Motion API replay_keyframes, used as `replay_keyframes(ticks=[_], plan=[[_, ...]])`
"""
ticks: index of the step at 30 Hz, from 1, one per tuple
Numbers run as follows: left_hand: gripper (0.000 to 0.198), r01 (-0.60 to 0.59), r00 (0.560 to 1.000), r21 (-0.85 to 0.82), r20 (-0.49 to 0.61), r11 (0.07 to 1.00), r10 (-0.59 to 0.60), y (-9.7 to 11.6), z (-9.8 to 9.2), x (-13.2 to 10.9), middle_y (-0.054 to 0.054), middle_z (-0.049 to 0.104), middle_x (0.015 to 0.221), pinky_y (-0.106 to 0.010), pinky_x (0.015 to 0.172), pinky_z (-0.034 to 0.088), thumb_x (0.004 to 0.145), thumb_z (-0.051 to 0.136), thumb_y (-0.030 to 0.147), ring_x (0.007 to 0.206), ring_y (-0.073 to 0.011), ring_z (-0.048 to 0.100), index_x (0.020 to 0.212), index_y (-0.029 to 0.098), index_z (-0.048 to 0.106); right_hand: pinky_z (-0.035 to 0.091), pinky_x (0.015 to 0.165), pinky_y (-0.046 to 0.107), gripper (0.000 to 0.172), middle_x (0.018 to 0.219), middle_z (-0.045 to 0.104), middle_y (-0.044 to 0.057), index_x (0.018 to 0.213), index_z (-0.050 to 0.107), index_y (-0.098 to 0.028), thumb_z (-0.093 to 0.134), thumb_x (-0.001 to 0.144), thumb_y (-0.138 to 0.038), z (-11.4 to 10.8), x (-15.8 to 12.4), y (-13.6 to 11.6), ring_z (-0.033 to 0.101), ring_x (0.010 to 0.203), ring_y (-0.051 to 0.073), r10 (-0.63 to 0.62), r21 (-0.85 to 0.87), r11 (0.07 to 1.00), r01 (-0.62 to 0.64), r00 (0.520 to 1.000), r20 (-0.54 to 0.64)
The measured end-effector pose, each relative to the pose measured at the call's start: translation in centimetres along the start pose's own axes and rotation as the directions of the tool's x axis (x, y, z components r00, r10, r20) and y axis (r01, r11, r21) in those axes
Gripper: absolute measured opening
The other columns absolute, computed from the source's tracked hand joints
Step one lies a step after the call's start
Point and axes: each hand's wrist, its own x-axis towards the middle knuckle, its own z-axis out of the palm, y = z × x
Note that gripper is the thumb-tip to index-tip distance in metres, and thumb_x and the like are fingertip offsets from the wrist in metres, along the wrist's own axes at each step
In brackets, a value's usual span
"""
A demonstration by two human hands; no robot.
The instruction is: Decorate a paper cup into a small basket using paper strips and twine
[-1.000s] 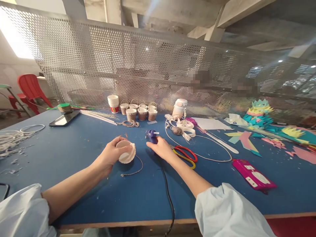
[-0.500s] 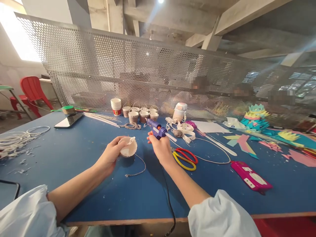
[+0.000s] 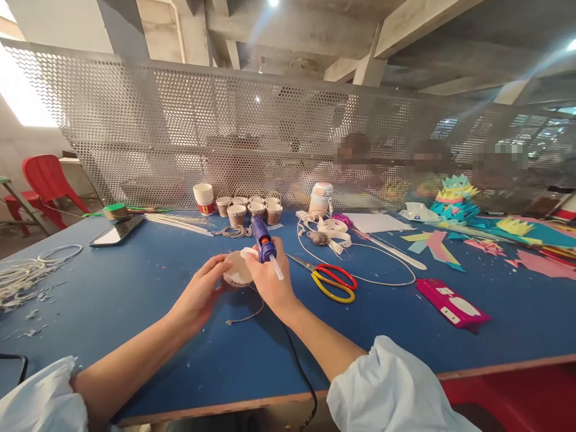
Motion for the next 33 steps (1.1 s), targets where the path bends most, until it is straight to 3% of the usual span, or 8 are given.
replay_keyframes(ticks=[6, 10, 17, 25, 33], plan=[[0.031, 0.098, 0.995, 0.04, 0.031, 0.994, -0.1, -0.5, -0.4, 0.3, 0.002, 0.06, 0.079, -0.024, 0.062, 0.042, 0.062, 0.073, 0.034, 0.072, -0.0128, 0.052, 0.086, 0.019, 0.062, 0.051, 0.071, 0.029, 0.018, 0.079, 0.064, 0.001, 0.083, 0.052, -0.022, 0.054, 0.071, -0.035, -0.2, 1.0, 1.4, 0.062, 0.072, 0.018, 0.029, -0.005, 1.0, -0.029, 1.0, -0.01], [0.033, 0.067, 0.996, 0.082, 0.049, 0.994, -0.071, -0.5, -0.5, 0.6, 0.004, 0.058, 0.073, -0.021, 0.058, 0.037, 0.062, 0.072, 0.033, 0.066, -0.0106, 0.05, 0.09, 0.019, 0.062, 0.051, 0.073, 0.028, 0.015, 0.08, 0.065, 0.0, 0.084, 0.052, -0.023, 0.054, 0.072, -0.031, -0.2, 1.1, 2.0, 0.063, 0.074, 0.017, 0.032, 0.006, 0.999, -0.032, 0.999, 0.02], [0.047, 0.093, 0.994, 0.168, 0.049, 0.981, -0.102, 0.0, -0.4, 0.3, -0.001, 0.066, 0.089, -0.024, 0.063, 0.04, 0.061, 0.072, 0.03, 0.076, -0.0145, 0.056, 0.106, 0.02, 0.062, 0.05, 0.078, 0.032, 0.012, 0.082, 0.065, 0.002, 0.083, 0.049, -0.025, 0.056, 0.074, -0.029, 0.5, 0.7, 2.7, 0.063, 0.078, 0.02, 0.0, 0.054, 0.999, -0.002, 0.999, 0.042], [0.03, -0.023, 0.999, 0.414, 0.038, 0.91, 0.008, 0.0, -1.0, 0.9, -0.003, 0.065, 0.087, -0.024, 0.067, 0.037, 0.07, 0.066, 0.038, 0.08, -0.0171, 0.053, 0.093, 0.018, 0.069, 0.048, 0.077, 0.03, 0.01, 0.08, 0.064, 0.001, 0.08, 0.053, -0.023, 0.053, 0.074, -0.031, 0.0, 0.9, 2.4, 0.061, 0.077, 0.018, -0.013, 0.062, 0.998, 0.01, 0.999, 0.05], [0.03, -0.102, 0.992, 0.464, 0.109, 0.88, 0.057, -0.4, -1.6, 1.7, -0.001, 0.067, 0.082, -0.024, 0.07, 0.037, 0.078, 0.06, 0.044, 0.086, -0.019, 0.056, 0.088, 0.018, 0.072, 0.048, 0.078, 0.029, 0.011, 0.074, 0.064, 0.001, 0.075, 0.059, -0.021, 0.053, 0.074, -0.03, 0.0, 1.6, 2.4, 0.062, 0.08, 0.019, -0.015, 0.067, 0.998, 0.009, 0.996, 0.091]])
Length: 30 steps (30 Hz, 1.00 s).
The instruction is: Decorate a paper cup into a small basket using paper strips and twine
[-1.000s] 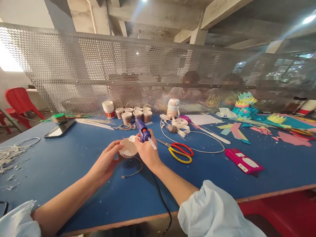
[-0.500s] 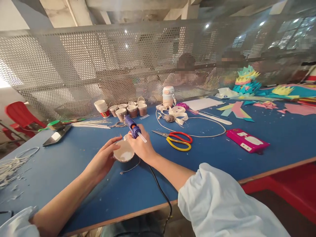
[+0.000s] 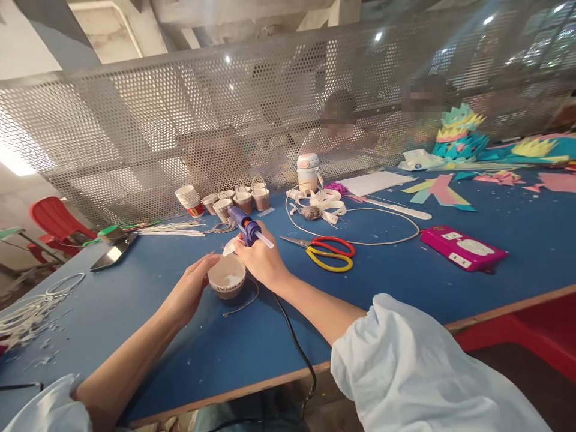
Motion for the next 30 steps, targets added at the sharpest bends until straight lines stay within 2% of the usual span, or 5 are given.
replay_keyframes(ticks=[5, 12, 17, 23, 30], plan=[[0.035, 0.031, 0.996, -0.131, 0.085, 0.991, -0.02, 0.5, -0.3, 1.5, -0.003, 0.072, 0.093, -0.025, 0.069, 0.039, 0.071, 0.062, 0.03, 0.084, -0.0194, 0.061, 0.104, 0.019, 0.071, 0.049, 0.074, 0.028, 0.009, 0.071, 0.063, 0.0, 0.074, 0.057, -0.021, 0.056, 0.073, -0.031, 0.3, 0.6, 0.1, 0.062, 0.078, 0.018, -0.024, 0.017, 1.0, 0.024, 0.999, 0.045], [0.034, 0.13, 0.969, -0.26, 0.238, 0.957, -0.067, 1.1, -0.6, 3.2, -0.006, 0.072, 0.087, -0.024, 0.065, 0.043, 0.061, 0.063, 0.02, 0.073, -0.0163, 0.062, 0.094, 0.013, 0.072, 0.049, 0.07, 0.028, 0.009, 0.067, 0.063, -0.001, 0.076, 0.058, -0.02, 0.057, 0.072, -0.028, 0.5, 1.3, 0.3, 0.061, 0.074, 0.018, -0.044, 0.045, 0.998, 0.041, 0.997, 0.064], [0.026, 0.216, 0.964, -0.302, 0.219, 0.928, -0.154, 0.8, -0.3, 3.2, -0.003, 0.069, 0.071, -0.024, 0.057, 0.041, 0.058, 0.068, 0.018, 0.06, -0.0145, 0.061, 0.083, 0.013, 0.068, 0.048, 0.063, 0.028, 0.007, 0.058, 0.059, -0.003, 0.071, 0.057, -0.02, 0.057, 0.072, -0.027, 0.6, 1.6, 0.3, 0.058, 0.061, 0.016, -0.046, 0.066, 0.997, 0.042, 0.997, 0.063], [0.023, 0.245, 0.962, -0.356, 0.203, 0.902, -0.181, 0.5, -0.1, 3.2, -0.005, 0.069, 0.074, -0.026, 0.063, 0.046, 0.054, 0.069, 0.017, 0.065, -0.0157, 0.063, 0.076, 0.014, 0.063, 0.048, 0.058, 0.028, 0.009, 0.057, 0.06, -0.003, 0.068, 0.057, -0.02, 0.061, 0.071, -0.028, 0.6, 2.0, 0.5, 0.057, 0.053, 0.014, -0.037, 0.119, 0.992, 0.03, 0.997, 0.062], [0.022, 0.22, 0.975, -0.408, 0.094, 0.886, -0.199, 0.1, -0.4, 2.9, 0.001, 0.066, 0.069, -0.024, 0.063, 0.044, 0.054, 0.072, 0.019, 0.064, -0.0126, 0.061, 0.072, 0.015, 0.062, 0.046, 0.049, 0.023, 0.023, 0.06, 0.062, -0.001, 0.077, 0.058, -0.018, 0.06, 0.079, -0.041, -1.8, 0.8, -1.4, 0.057, 0.049, 0.012, 0.021, 0.204, 0.979, -0.03, 0.999, 0.042]])
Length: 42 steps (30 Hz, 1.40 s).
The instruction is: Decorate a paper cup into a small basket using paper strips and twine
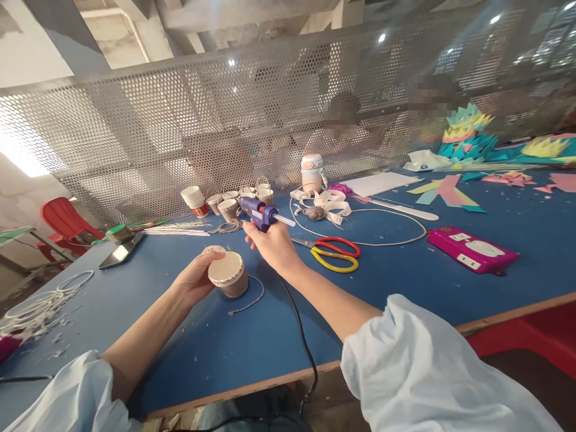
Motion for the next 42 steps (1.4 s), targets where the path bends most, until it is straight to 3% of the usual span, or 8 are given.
replay_keyframes(ticks=[6, 13, 19, 29, 42], plan=[[0.016, -0.009, 0.998, 0.011, -0.058, 1.0, 0.01, 0.2, -0.7, -0.5, 0.003, 0.06, 0.063, -0.023, 0.055, 0.038, 0.058, 0.069, 0.023, 0.057, -0.0106, 0.055, 0.067, 0.017, 0.057, 0.042, 0.045, 0.022, 0.025, 0.051, 0.061, -0.001, 0.071, 0.06, -0.017, 0.059, 0.081, -0.04, -0.6, -2.6, -2.2, 0.055, 0.044, 0.011, 0.113, 0.01, 0.993, -0.118, 0.969, 0.221], [0.023, -0.016, 0.996, 0.064, -0.081, 0.998, 0.021, 0.2, -1.3, -0.9, 0.001, 0.063, 0.067, -0.024, 0.058, 0.039, 0.056, 0.072, 0.027, 0.061, -0.0124, 0.057, 0.07, 0.016, 0.059, 0.043, 0.041, 0.021, 0.02, 0.044, 0.059, -0.001, 0.067, 0.062, -0.016, 0.058, 0.081, -0.029, -0.6, -3.8, -2.2, 0.052, 0.037, 0.011, 0.327, -0.091, 0.944, -0.319, 0.85, 0.414], [0.022, -0.017, 0.993, 0.092, -0.116, 0.996, 0.027, 0.4, -1.5, -1.1, 0.002, 0.06, 0.067, -0.024, 0.056, 0.038, 0.059, 0.073, 0.03, 0.06, -0.0106, 0.054, 0.07, 0.016, 0.06, 0.041, 0.039, 0.018, 0.02, 0.041, 0.057, -0.001, 0.066, 0.058, -0.015, 0.056, 0.083, -0.025, -0.6, -3.7, -3.0, 0.052, 0.035, 0.009, 0.465, -0.133, 0.88, -0.456, 0.768, 0.44], [0.016, 0.079, 0.988, 0.104, -0.142, 0.991, -0.064, 0.8, -1.5, -1.5, 0.001, 0.059, 0.069, -0.023, 0.05, 0.042, 0.064, 0.069, 0.028, 0.06, -0.0109, 0.053, 0.068, 0.016, 0.06, 0.037, 0.04, 0.019, 0.023, 0.04, 0.055, -0.003, 0.065, 0.055, -0.016, 0.052, 0.085, -0.028, -0.5, -4.9, -1.8, 0.051, 0.035, 0.009, 0.435, -0.225, 0.9, -0.373, 0.78, 0.449], [0.014, 0.091, 0.992, 0.109, -0.096, 0.99, -0.08, 0.9, -1.2, -2.2, -0.004, 0.064, 0.083, -0.024, 0.051, 0.048, 0.069, 0.066, 0.025, 0.071, -0.0146, 0.057, 0.079, 0.016, 0.067, 0.031, 0.034, 0.017, 0.029, 0.033, 0.047, -0.005, 0.058, 0.051, -0.016, 0.05, 0.087, -0.023, 0.2, -4.9, -2.0, 0.043, 0.029, 0.007, 0.523, -0.036, 0.821, -0.57, 0.724, 0.45]])
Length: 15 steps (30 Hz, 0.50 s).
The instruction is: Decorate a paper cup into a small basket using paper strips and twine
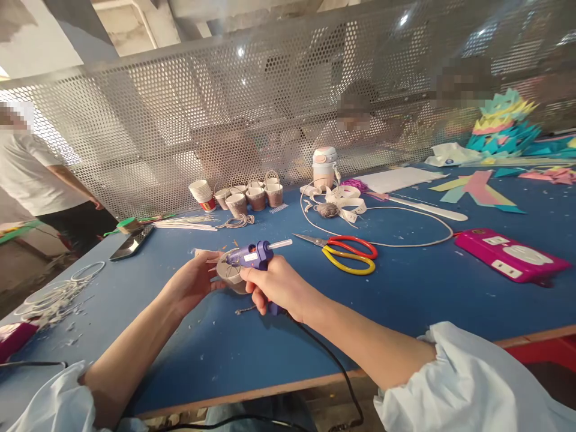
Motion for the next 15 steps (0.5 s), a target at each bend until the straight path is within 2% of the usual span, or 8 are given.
replay_keyframes(ticks=[6, 15], plan=[[0.018, -0.036, 0.999, 0.04, 0.037, 0.999, 0.035, -0.31, -0.13, 0.42, -0.005, 0.064, 0.09, -0.024, 0.056, 0.049, 0.068, 0.069, 0.028, 0.079, -0.0161, 0.058, 0.081, 0.015, 0.069, 0.036, 0.036, 0.018, 0.03, 0.037, 0.047, -0.005, 0.058, 0.052, -0.016, 0.052, 0.087, -0.023, -0.03, -0.06, 0.09, 0.042, 0.03, 0.006, -0.021, 0.073, 0.997, 0.022, 1.0, -0.006], [0.02, -0.007, 1.0, 0.015, 0.016, 1.0, 0.007, -0.38, -0.12, 0.32, -0.003, 0.065, 0.086, -0.023, 0.056, 0.047, 0.066, 0.072, 0.028, 0.076, -0.0145, 0.059, 0.083, 0.016, 0.069, 0.033, 0.034, 0.017, 0.033, 0.031, 0.042, -0.005, 0.054, 0.05, -0.016, 0.05, 0.086, -0.022, 0.04, 0.11, 0.12, 0.039, 0.028, 0.006, 0.015, 0.112, 0.994, -0.016, 1.0, 0.003]])
